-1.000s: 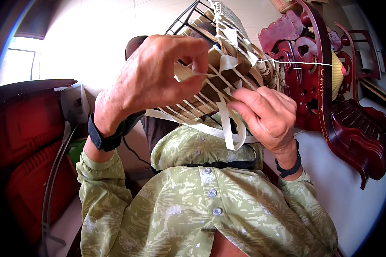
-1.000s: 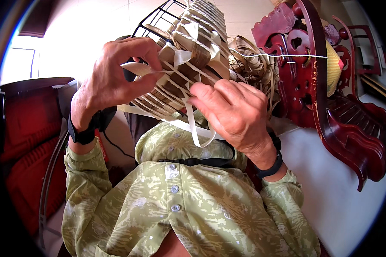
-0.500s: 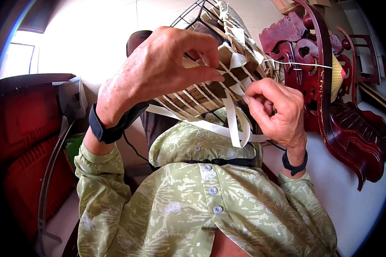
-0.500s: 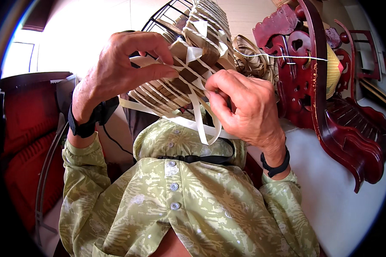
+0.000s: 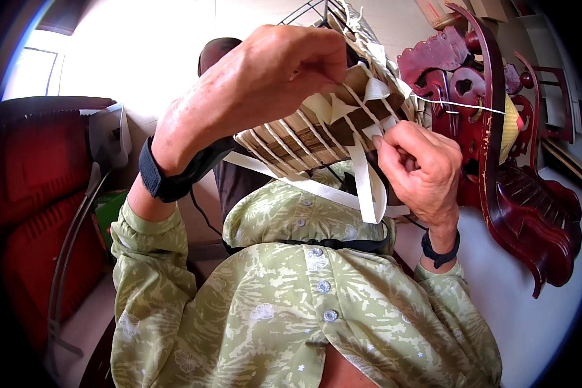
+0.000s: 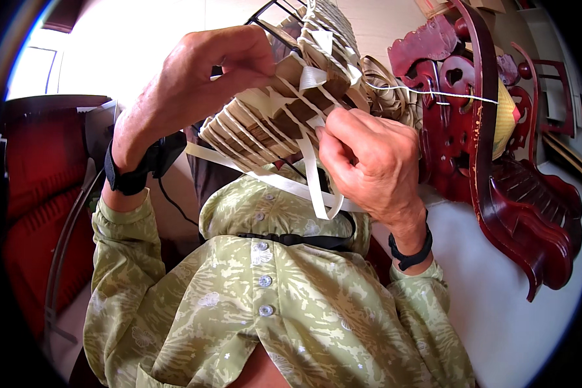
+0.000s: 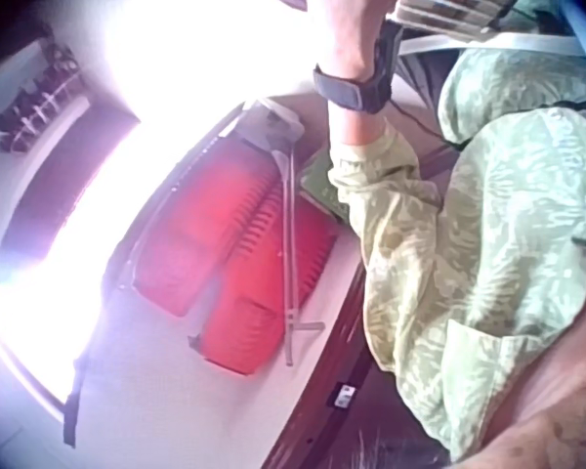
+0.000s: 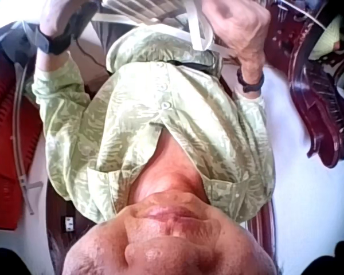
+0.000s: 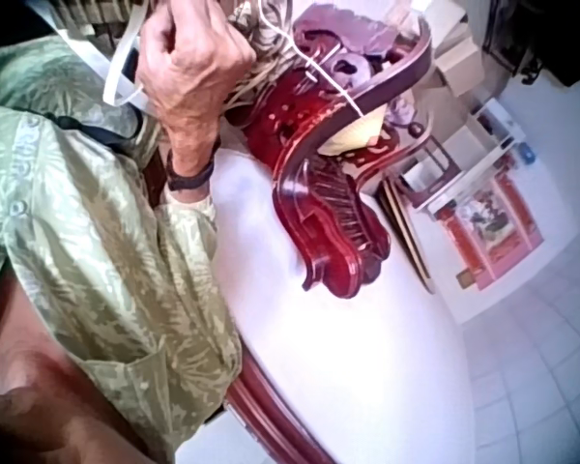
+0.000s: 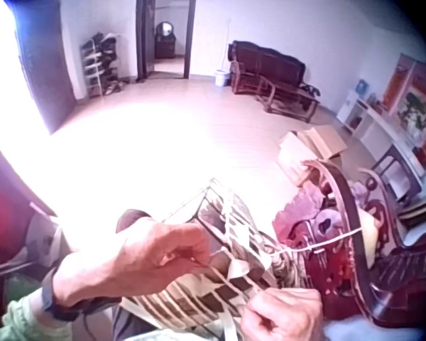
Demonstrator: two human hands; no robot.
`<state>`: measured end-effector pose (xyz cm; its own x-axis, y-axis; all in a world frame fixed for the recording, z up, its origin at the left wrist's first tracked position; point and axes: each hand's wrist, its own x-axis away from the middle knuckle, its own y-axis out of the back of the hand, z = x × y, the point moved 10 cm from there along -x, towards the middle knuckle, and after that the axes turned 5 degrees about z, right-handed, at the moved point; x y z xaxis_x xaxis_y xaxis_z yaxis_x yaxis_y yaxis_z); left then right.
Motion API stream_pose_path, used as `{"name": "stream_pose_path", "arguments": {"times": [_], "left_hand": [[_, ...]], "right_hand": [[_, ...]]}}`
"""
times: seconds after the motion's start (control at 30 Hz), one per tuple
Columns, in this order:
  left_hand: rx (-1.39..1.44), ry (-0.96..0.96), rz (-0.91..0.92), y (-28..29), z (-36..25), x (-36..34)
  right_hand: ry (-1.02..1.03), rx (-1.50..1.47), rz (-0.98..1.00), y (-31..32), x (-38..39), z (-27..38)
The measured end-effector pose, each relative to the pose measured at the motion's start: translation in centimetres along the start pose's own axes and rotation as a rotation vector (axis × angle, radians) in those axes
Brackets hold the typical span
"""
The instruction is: The person weaves a light-colored material through the wire frame of a basket by hand, threading long strips over and under the frame's vertical ribs.
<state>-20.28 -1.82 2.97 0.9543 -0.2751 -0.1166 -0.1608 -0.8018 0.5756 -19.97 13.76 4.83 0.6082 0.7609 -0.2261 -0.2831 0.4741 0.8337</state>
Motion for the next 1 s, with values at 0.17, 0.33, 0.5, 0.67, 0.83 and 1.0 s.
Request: {"name": "stream_pose_path", "arguments": {"times": [0.17, 0.33, 0.5, 0.67, 0.83, 1.0], "left_hand": [[0.023, -0.045, -0.022, 0.0, -0.1, 0.2], [0.004, -0.060, -0.039, 0.2, -0.2, 0.2], [0.038, -0.053, -0.044, 0.2, -0.5, 0.3], [0.033, -0.009, -0.020, -0.2, -0.3, 0.4], [0.005, -0.063, -0.026, -0.1, -0.4, 0.2], [-0.021, -0.033, 0.047, -0.6, 0.0, 0.3]], "right_hand": [[0.030, 0.039, 0.007, -0.3, 0.1, 0.3], [0.082, 0.128, -0.143, 0.0, 0.2, 1.4], [0.213, 0.228, -0.173, -0.5, -1.2, 3.1], [0.203, 0.340, -0.117, -1.8, -1.7, 3.0], [0.411, 0.318, -0.169, -1.8, -1.4, 4.0], [0.561, 0.253, -0.249, -1.5, 0.0, 3.7]]}}
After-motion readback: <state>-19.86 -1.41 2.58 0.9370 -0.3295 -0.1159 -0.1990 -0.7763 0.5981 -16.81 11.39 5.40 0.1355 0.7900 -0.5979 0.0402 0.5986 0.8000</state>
